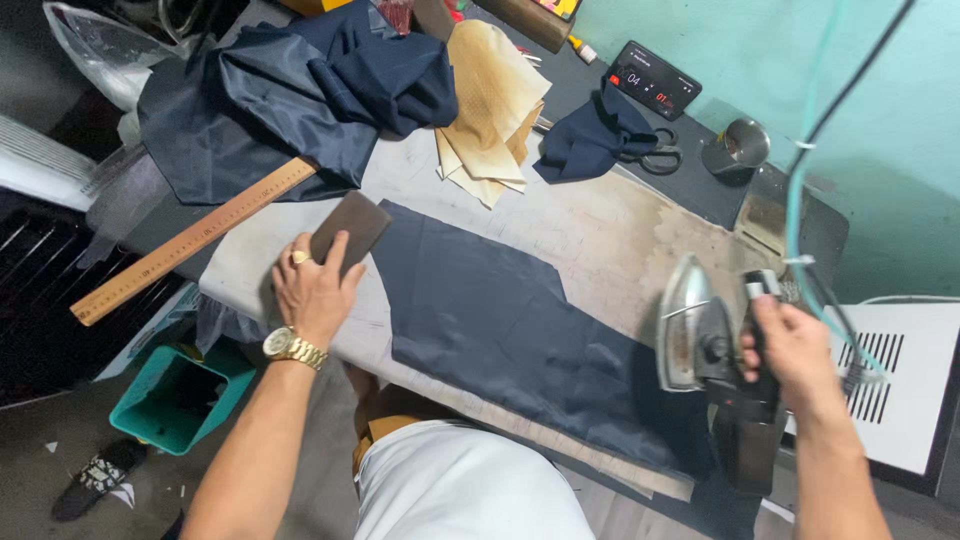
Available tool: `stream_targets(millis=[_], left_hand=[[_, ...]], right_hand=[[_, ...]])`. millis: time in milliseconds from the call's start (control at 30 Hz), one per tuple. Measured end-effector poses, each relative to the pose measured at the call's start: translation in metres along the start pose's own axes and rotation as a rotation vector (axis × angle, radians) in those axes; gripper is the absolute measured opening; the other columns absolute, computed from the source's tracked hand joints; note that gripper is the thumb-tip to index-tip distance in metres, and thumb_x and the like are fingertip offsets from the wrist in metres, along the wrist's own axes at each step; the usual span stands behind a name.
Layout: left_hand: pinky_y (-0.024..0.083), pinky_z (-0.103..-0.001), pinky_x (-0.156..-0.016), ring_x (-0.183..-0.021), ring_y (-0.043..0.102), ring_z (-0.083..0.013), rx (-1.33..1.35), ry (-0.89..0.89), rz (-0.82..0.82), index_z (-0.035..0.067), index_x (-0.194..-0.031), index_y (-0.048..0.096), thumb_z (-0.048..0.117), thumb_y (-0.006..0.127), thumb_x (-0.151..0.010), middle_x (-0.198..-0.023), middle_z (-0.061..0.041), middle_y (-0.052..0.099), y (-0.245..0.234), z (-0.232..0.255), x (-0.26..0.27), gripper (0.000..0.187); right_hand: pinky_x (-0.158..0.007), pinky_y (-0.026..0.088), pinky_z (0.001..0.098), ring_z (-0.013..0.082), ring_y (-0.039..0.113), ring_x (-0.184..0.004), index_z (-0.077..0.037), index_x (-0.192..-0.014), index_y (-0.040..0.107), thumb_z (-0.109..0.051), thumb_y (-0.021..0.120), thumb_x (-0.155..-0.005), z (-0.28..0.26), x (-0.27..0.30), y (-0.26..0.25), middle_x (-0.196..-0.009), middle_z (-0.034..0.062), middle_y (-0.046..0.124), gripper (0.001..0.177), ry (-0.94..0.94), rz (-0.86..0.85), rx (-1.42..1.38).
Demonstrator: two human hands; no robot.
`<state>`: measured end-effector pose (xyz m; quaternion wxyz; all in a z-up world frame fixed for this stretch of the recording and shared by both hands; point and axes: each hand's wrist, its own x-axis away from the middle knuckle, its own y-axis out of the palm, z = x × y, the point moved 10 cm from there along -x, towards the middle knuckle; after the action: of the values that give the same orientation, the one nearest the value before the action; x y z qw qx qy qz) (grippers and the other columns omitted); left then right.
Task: The person uses a wooden ruler and a piece of tailor's chalk to mark lines on dark blue fabric before using an iron to press the fabric flat on a work table.
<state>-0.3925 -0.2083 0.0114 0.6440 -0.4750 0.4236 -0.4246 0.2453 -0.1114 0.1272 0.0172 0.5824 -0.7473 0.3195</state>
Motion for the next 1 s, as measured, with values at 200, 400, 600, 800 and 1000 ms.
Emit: stream_targets(millis=[200, 400, 600, 800, 1000], left_hand=[[0.049, -0.051, -0.091, -0.126, 0.056, -0.0365, 0.016, 0.13, 0.148, 0.027, -0.14, 0.067, 0.056, 0.065, -0.095, -0.133, -0.016, 0.056, -0.025, -0.062, 0.026, 0.054], [0.048, -0.049, -0.091, -0.126, 0.058, -0.0339, 0.002, 0.168, 0.183, 0.03, -0.137, 0.067, 0.056, 0.068, -0.09, -0.133, -0.014, 0.058, -0.033, -0.088, 0.039, 0.054], [0.048, -0.048, -0.092, -0.123, 0.059, -0.0316, 0.064, 0.204, 0.233, 0.028, -0.132, 0.07, 0.054, 0.072, -0.088, -0.132, -0.013, 0.059, -0.041, -0.1, 0.034, 0.051], [0.046, -0.047, -0.092, -0.12, 0.061, -0.0304, 0.116, 0.19, 0.318, 0.025, -0.126, 0.074, 0.052, 0.076, -0.084, -0.129, -0.013, 0.06, -0.051, -0.101, 0.031, 0.05], [0.047, -0.048, -0.09, -0.118, 0.062, -0.0318, 0.152, 0.177, 0.287, 0.024, -0.124, 0.075, 0.052, 0.078, -0.083, -0.128, -0.014, 0.06, -0.056, -0.102, 0.028, 0.049]], right_hand=[[-0.069, 0.048, 0.0563, 0.0527, 0.065, -0.078, 0.003, -0.087, 0.065, -0.047, 0.063, -0.101, -0.047, 0.09, 0.176, -0.077, 0.0318, 0.066, 0.052, -0.343, -0.166, 0.725], [-0.082, 0.056, 0.0576, 0.0489, 0.071, -0.095, -0.006, -0.106, 0.064, -0.06, 0.053, -0.099, -0.058, 0.118, 0.3, -0.093, 0.0305, 0.073, 0.056, -0.342, -0.308, 0.883], [-0.075, 0.06, 0.055, 0.0481, 0.074, -0.088, -0.006, -0.102, 0.06, -0.063, 0.047, -0.102, -0.108, 0.128, 0.392, -0.086, 0.0301, 0.071, 0.058, -0.454, -0.283, 0.937], [-0.07, 0.06, 0.0524, 0.0473, 0.074, -0.083, -0.004, -0.1, 0.059, -0.06, 0.04, -0.105, -0.153, 0.126, 0.466, -0.079, 0.0301, 0.069, 0.059, -0.582, -0.241, 0.915], [-0.067, 0.06, 0.0512, 0.0471, 0.074, -0.078, -0.003, -0.095, 0.058, -0.061, 0.039, -0.106, -0.155, 0.132, 0.478, -0.074, 0.0282, 0.068, 0.062, -0.621, -0.201, 0.882]])
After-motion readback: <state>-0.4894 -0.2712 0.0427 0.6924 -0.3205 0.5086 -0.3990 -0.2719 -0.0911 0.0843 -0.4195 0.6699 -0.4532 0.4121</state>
